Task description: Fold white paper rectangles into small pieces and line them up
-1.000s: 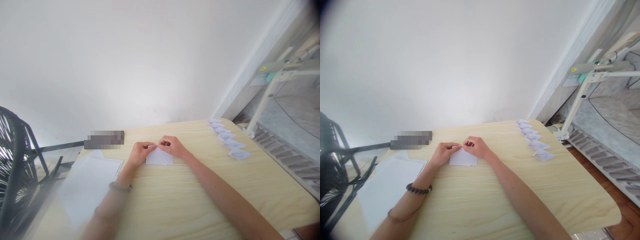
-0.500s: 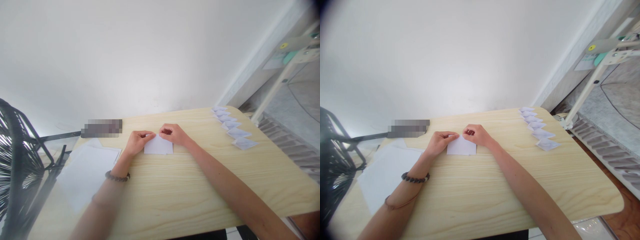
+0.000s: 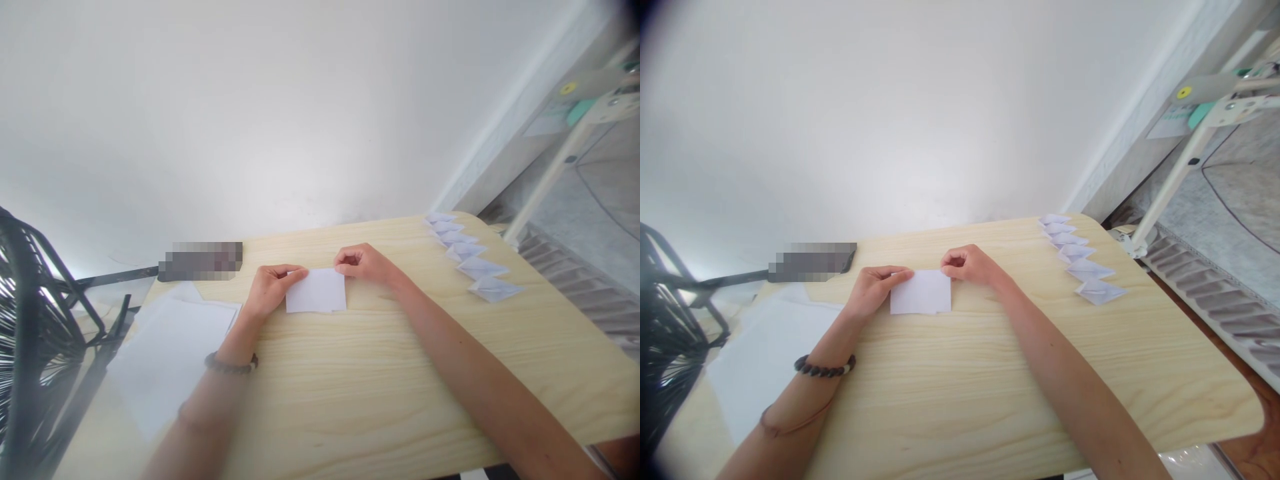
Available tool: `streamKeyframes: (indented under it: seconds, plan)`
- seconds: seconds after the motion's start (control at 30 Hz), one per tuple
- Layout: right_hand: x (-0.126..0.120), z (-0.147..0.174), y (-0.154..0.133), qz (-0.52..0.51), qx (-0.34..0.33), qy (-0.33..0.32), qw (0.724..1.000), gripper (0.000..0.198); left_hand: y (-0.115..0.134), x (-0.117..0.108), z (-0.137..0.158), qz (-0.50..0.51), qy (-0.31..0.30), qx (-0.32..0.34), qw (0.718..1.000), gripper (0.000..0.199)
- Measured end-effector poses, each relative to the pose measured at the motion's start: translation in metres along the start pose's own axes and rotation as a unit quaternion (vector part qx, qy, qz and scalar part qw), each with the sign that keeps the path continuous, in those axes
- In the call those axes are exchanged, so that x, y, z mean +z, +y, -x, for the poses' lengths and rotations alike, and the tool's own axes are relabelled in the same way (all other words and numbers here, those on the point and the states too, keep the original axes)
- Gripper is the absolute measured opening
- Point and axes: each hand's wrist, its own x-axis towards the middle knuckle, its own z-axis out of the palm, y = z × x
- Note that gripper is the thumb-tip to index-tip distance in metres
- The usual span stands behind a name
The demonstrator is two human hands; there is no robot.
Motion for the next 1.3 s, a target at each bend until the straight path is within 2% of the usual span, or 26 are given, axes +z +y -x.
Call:
streamKeyframes:
  seconds: [0.13,0.23,0.33,0.43,0.53,0.63,0.7,0.9,1.17,1.3]
  plan:
    - [-0.009,0.002,0.007,-0.047,0.018,0.001,0.999,0.011,-0.001,-0.002,-0.001,0.034,0.015,-0.006,0.999,0.031]
    - [-0.013,0.001,0.011,-0.102,0.011,0.059,0.993,0.012,-0.003,-0.003,-0.001,0.079,0.039,-0.006,0.996,0.032]
    - [-0.008,-0.001,0.006,-0.146,-0.011,0.108,0.983,0.018,-0.002,-0.001,0.0,0.065,0.048,-0.004,0.997,0.031]
    - [0.006,-0.003,-0.004,-0.079,-0.031,0.095,0.992,0.024,0.0,0.005,0.002,0.027,0.051,0.007,0.998,0.031]
    - [0.022,-0.003,-0.01,0.012,-0.042,0.093,0.995,0.021,0.001,0.011,0.003,0.029,0.05,0.024,0.998,0.032]
    - [0.03,-0.003,-0.011,0.058,-0.061,0.102,0.991,0.019,-0.001,0.014,0.003,0.007,0.035,0.025,0.999,0.035]
    - [0.031,-0.002,-0.01,0.067,-0.077,0.104,0.989,0.018,-0.001,0.015,0.003,-0.009,0.035,0.031,0.999,0.037]
    - [0.031,-0.003,-0.007,0.09,-0.099,0.102,0.986,0.017,-0.001,0.014,0.003,-0.044,0.026,0.059,0.997,0.027]
    - [0.027,-0.002,-0.005,0.09,-0.067,0.103,0.988,0.019,-0.005,0.005,0.001,-0.061,0.044,0.05,0.996,0.026]
    - [0.019,-0.001,-0.005,0.068,-0.04,0.092,0.993,0.022,-0.009,0.0,-0.002,-0.032,0.027,0.049,0.998,0.026]
